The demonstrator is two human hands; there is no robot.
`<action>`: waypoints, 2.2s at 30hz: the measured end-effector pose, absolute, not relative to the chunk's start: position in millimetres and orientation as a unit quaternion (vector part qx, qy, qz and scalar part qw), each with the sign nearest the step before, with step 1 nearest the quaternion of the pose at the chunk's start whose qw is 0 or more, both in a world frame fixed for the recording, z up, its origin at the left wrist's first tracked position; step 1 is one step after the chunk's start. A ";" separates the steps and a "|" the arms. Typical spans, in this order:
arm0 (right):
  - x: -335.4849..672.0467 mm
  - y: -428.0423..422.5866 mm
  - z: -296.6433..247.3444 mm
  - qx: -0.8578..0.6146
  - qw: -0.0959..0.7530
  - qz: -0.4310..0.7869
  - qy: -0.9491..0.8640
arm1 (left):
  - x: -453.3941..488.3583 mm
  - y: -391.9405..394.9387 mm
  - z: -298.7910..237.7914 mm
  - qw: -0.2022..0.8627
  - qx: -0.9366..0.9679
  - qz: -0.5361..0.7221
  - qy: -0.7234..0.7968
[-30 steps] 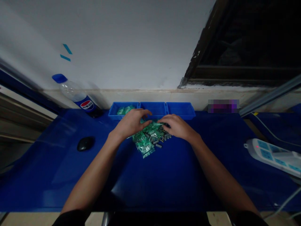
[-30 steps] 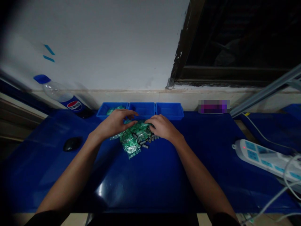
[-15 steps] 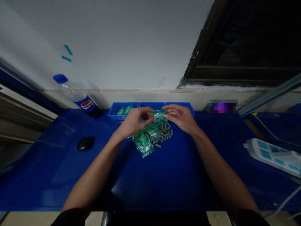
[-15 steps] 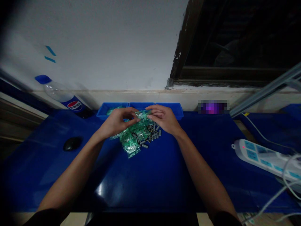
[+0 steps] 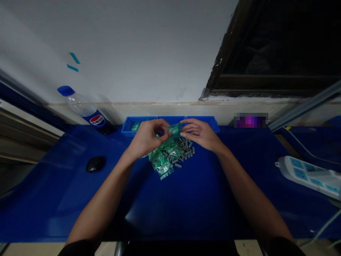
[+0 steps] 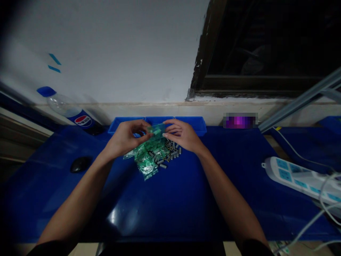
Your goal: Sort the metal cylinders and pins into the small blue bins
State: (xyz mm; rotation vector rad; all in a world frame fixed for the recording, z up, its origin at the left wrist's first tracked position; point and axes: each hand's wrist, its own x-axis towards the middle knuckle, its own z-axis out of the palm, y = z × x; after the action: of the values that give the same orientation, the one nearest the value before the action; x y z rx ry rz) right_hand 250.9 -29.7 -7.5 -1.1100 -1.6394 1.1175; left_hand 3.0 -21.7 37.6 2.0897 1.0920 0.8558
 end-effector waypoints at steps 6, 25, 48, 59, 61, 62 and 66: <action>256.7 -28.8 -20.3 -0.461 0.286 0.357 -0.760 | -26.5 -8.2 41.4 0.030 0.769 0.308 0.559; 242.0 -29.1 -42.3 -0.481 0.223 0.369 -0.764 | -8.8 -4.0 14.6 0.177 0.861 0.221 0.422; 251.3 -31.6 -26.4 -0.456 0.273 0.481 -0.697 | -2.6 -11.8 21.7 0.226 0.857 0.220 0.409; 261.0 -32.7 1.6 -0.429 0.385 0.515 -0.635 | 7.8 -19.1 26.1 0.333 0.824 0.252 0.382; 261.2 -32.2 0.0 -0.404 0.409 0.527 -0.627 | 11.2 -22.2 26.6 0.388 0.796 0.276 0.374; 261.5 -31.9 -1.0 -0.394 0.417 0.530 -0.624 | 12.6 -23.7 26.9 0.414 0.780 0.287 0.371; 262.6 -31.8 -2.2 -0.382 0.429 0.542 -0.614 | 15.2 -27.5 28.9 0.482 0.735 0.304 0.366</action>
State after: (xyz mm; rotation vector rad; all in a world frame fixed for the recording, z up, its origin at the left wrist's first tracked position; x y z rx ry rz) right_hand 262.6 -31.8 -2.2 -0.9531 -1.5334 1.3525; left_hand 15.2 -27.5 28.9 1.7925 0.8917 0.7414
